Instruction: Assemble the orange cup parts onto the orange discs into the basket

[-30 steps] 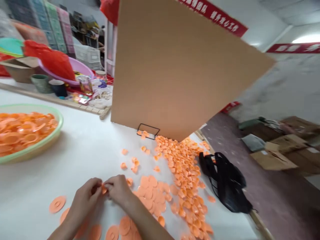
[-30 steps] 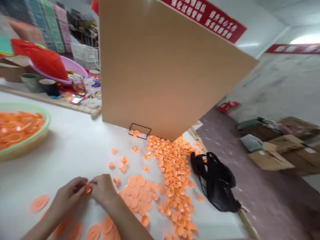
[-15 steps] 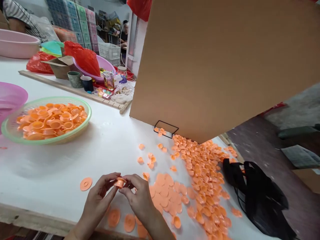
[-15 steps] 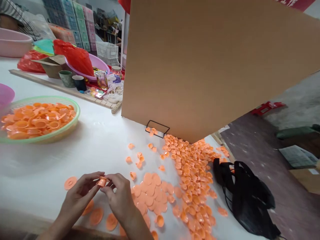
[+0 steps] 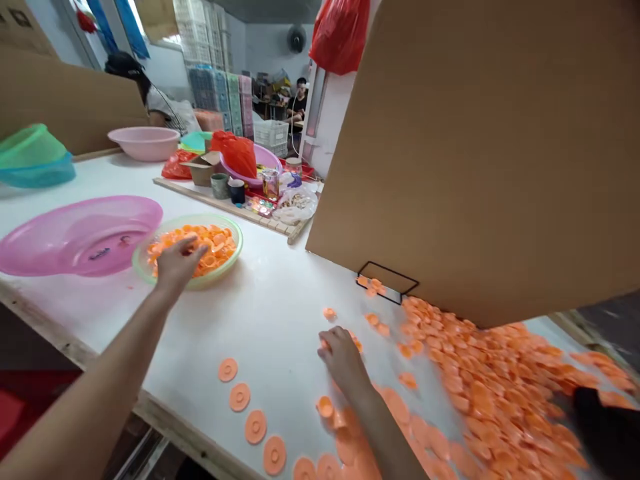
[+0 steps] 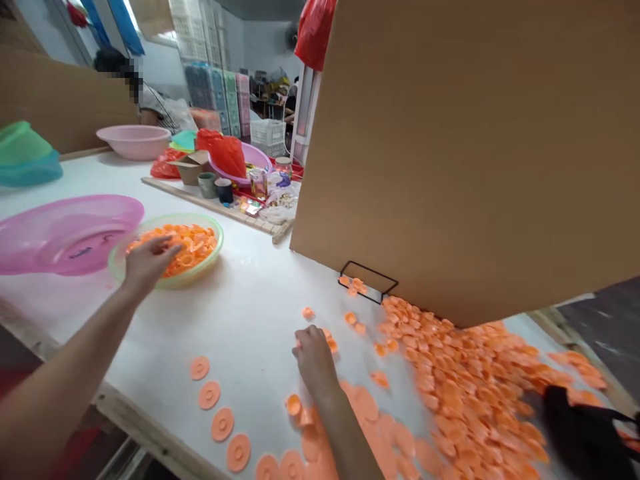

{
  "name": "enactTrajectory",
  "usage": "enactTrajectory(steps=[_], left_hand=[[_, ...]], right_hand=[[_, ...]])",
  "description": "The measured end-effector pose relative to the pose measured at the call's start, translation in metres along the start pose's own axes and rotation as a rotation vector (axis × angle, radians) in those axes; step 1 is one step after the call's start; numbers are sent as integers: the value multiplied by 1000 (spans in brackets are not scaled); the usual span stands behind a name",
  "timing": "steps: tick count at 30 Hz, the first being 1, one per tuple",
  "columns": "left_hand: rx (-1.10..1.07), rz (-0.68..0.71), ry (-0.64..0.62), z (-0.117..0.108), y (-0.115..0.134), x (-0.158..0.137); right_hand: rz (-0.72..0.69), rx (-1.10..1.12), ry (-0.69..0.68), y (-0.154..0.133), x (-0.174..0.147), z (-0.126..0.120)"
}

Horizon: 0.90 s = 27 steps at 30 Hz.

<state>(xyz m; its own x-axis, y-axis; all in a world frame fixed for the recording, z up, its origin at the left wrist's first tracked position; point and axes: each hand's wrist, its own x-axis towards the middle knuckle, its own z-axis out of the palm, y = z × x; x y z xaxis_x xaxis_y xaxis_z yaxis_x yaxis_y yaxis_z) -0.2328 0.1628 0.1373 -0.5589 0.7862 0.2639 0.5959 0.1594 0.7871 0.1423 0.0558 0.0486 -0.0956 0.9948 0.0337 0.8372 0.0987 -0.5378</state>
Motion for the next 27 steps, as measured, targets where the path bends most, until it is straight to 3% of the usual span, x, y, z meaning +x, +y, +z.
enactTrajectory(steps=[3,5,7,8,9,12,14,17,21,24,27], left_hand=[[71,195,-35,5,0,-8],[82,365,-313,8,-10,-47],[120,474,-725,6,-30,-97],[166,502,-857,5,-43,-121],[213,495,-903,5,-57,-141],[252,421,-852,14,-85,-177],[200,424,-805,31,-84,-185],[71,532,-818,69,-58,-197],[-82,685,-971,110,-27,-222],[-114,657,-878,120,-29,-235],[-108,587,-833,113,-32,-237]], right_hand=[[137,245,48,-7,-8,2],[290,550,57,-11,-17,2],[430,821,36,-14,-27,1],[477,907,23,-14,-32,0],[509,957,19,-14,-36,0],[509,969,59,-17,-42,2],[491,931,72,-22,-41,7],[523,873,41,-31,-35,21],[427,650,89,-22,-27,29],[421,538,115,-11,-31,19],[466,506,104,-4,-34,11]])
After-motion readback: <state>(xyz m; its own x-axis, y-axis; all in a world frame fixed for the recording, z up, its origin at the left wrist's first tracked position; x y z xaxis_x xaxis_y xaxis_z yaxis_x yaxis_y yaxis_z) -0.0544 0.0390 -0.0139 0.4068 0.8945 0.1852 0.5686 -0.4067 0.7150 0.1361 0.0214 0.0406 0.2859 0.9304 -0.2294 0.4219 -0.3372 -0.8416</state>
